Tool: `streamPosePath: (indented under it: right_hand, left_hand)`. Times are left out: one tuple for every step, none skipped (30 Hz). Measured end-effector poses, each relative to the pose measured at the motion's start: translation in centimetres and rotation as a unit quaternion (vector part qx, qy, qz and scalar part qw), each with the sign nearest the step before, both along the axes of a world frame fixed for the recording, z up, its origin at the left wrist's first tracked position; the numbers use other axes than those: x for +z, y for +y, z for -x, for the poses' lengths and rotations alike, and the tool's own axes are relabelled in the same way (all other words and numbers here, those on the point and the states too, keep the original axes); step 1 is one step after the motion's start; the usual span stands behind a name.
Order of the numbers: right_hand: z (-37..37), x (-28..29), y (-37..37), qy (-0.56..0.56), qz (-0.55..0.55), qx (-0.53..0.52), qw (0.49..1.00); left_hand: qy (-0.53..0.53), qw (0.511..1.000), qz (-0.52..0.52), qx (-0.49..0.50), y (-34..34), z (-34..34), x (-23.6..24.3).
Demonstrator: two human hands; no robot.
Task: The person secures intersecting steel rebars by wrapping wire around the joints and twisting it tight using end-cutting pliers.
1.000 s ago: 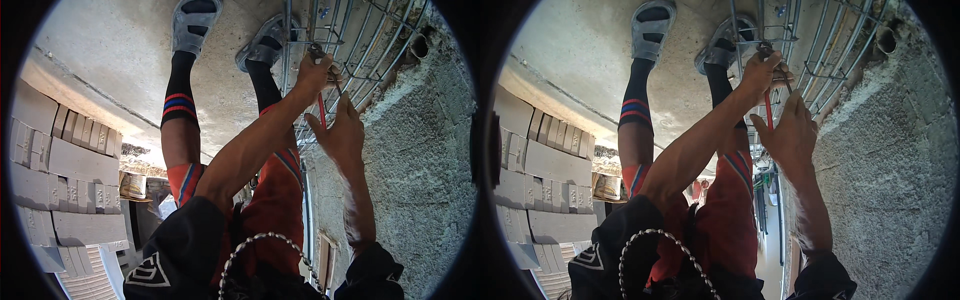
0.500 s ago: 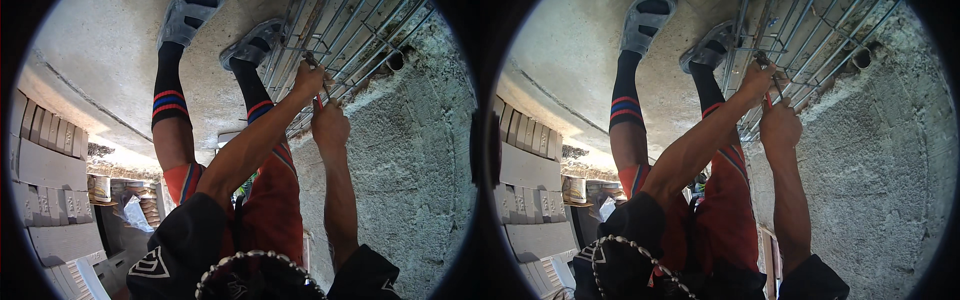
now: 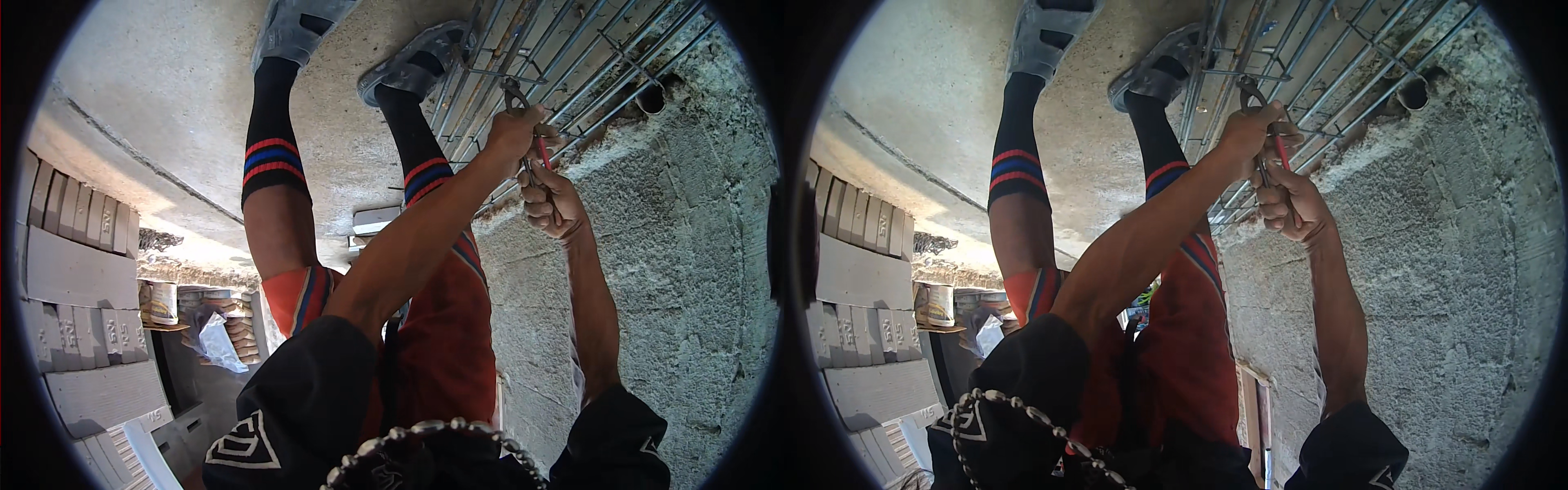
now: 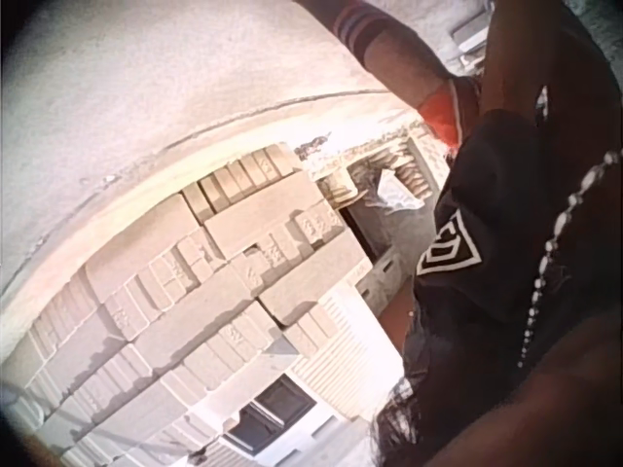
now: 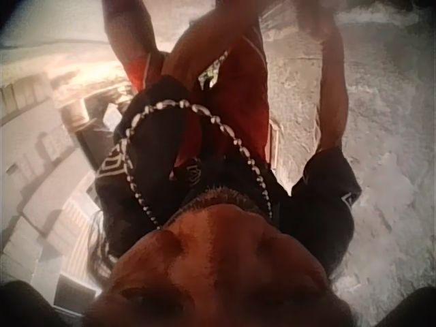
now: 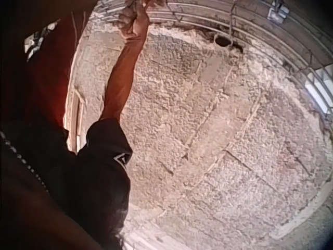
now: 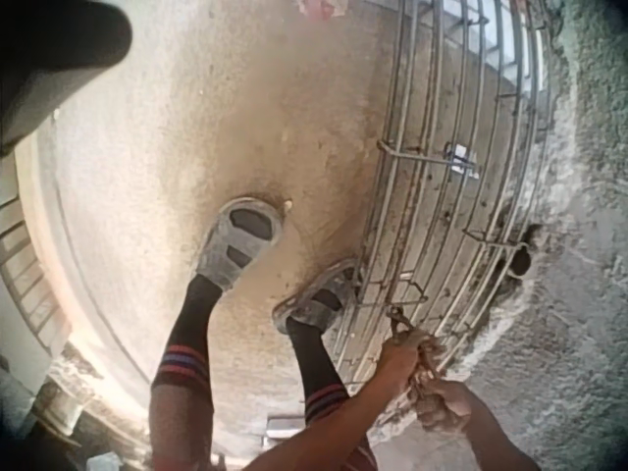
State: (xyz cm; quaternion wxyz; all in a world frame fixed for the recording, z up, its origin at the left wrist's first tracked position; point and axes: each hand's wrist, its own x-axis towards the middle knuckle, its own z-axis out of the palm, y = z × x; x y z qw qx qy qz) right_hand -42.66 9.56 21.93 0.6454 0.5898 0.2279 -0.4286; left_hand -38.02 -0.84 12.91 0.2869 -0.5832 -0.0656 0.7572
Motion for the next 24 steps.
streamPosePath:
  right_hand:
    - [-0.3, 0.0, 0.6, 0.0, 0.0, -0.002, 1.0]
    - [-0.3, 0.1, 0.5, 0.006, -0.009, -0.017, 1.0]
    - [-0.1, 0.3, 0.3, 0.013, -0.018, -0.031, 0.999]
    - [0.3, 0.5, 0.1, 0.012, -0.019, -0.03, 0.999]
    - [0.8, 0.6, -0.5, 0.058, -0.019, 0.082, 0.995]
    - [1.3, 0.7, -1.2, 0.104, -0.019, 0.194, 0.975]
    - [1.6, 1.2, -1.9, 0.105, -0.018, 0.195, 0.975]
    - [1.8, 1.8, -3.1, 0.225, -0.01, 0.521, 0.823]
    - [1.6, 2.6, -4.4, 0.315, -0.002, 0.77, 0.555]
    - [0.8, 3.4, -6.3, 0.29, -0.009, 0.861, 0.418]
    - [-0.5, 4.2, -6.0, 0.369, -0.02, 0.88, 0.298]
    - [-0.8, 4.2, -6.7, 0.35, -0.032, 0.897, 0.267]
    - [-0.8, 3.9, -7.0, 0.332, -0.043, 0.912, 0.237]
    - [-0.5, 3.2, -6.8, 0.334, -0.047, 0.913, 0.229]
    - [-0.3, 2.5, -6.6, 0.282, -0.049, 0.912, 0.295]
    - [0.1, 1.9, -6.5, 0.229, -0.051, 0.903, 0.359]
    - [0.4, 1.8, -6.7, 0.227, -0.049, 0.904, 0.359]
    - [1.0, 1.7, -6.9, 0.227, -0.027, 0.899, 0.372]
    - [1.5, 1.5, -7.1, 0.226, -0.006, 0.895, 0.385]
    - [2.4, 1.1, -6.8, 0.289, 0.027, 0.88, 0.377]
    - [3.0, 1.0, -6.3, 0.286, 0.027, 0.881, 0.375]
    - [3.6, 1.1, -5.9, 0.235, 0.017, 0.812, 0.534]
    - [4.1, 0.9, -6.0, 0.179, 0.009, 0.714, 0.677]
    - [5.5, 1.1, -6.7, 0.114, -0.041, 0.61, 0.783]
  left_hand:
    - [0.0, 1.0, 0.0, -0.002, -0.1, 0.3, 0.0]
    - [0.022, 0.999, 0.022, -0.028, -0.2, 0.4, 0.1]
    - [0.046, 0.997, 0.043, -0.053, -0.3, 0.6, 0.1]
    - [0.046, 0.997, 0.042, -0.052, -0.4, 0.8, 0.2]
    - [0.041, 0.997, 0.033, -0.058, -0.7, 0.8, 0.1]
    - [0.038, 0.997, 0.024, -0.063, -1.0, 0.9, 0.2]
    - [0.038, 0.997, 0.025, -0.062, -0.8, 1.1, 0.5]
    - [0.009, 0.997, 0.037, -0.063, -0.4, 1.4, 0.5]
    - [-0.021, 0.996, 0.049, -0.065, -0.1, 1.4, 0.5]
    - [-0.021, 0.996, 0.053, -0.064, 0.0, 1.4, 0.3]
    - [-0.043, 0.997, 0.053, -0.031, 0.5, 2.0, 0.2]
    - [-0.073, 0.996, 0.048, -0.005, 0.9, 1.9, 0.7]
    - [-0.076, 0.996, 0.043, -0.004, 1.2, 1.7, 1.2]
    - [-0.073, 0.996, 0.046, 0.005, 1.2, 1.9, 0.6]
    - [-0.069, 0.996, 0.05, 0.014, 1.3, 2.0, 0.2]
    - [-0.051, 0.997, 0.058, 0.004, 1.4, 1.8, 0.2]
    - [-0.053, 0.997, 0.058, 0.004, 1.3, 1.8, 0.3]
    - [-0.053, 0.996, 0.066, -0.029, 1.2, 1.9, 0.2]
    - [-0.052, 0.994, 0.074, -0.062, 1.1, 1.9, 0.0]
    - [-0.022, 0.994, 0.068, -0.077, 0.6, 2.3, -0.9]
    - [-0.022, 0.995, 0.065, -0.075, 0.4, 1.9, -0.5]
    - [-0.018, 0.996, 0.043, -0.073, 0.2, 1.3, 0.1]
    - [-0.014, 0.997, 0.026, -0.071, -0.1, 1.0, 0.3]
    - [-0.017, 0.998, 0.014, -0.064, -0.3, 1.1, 0.1]
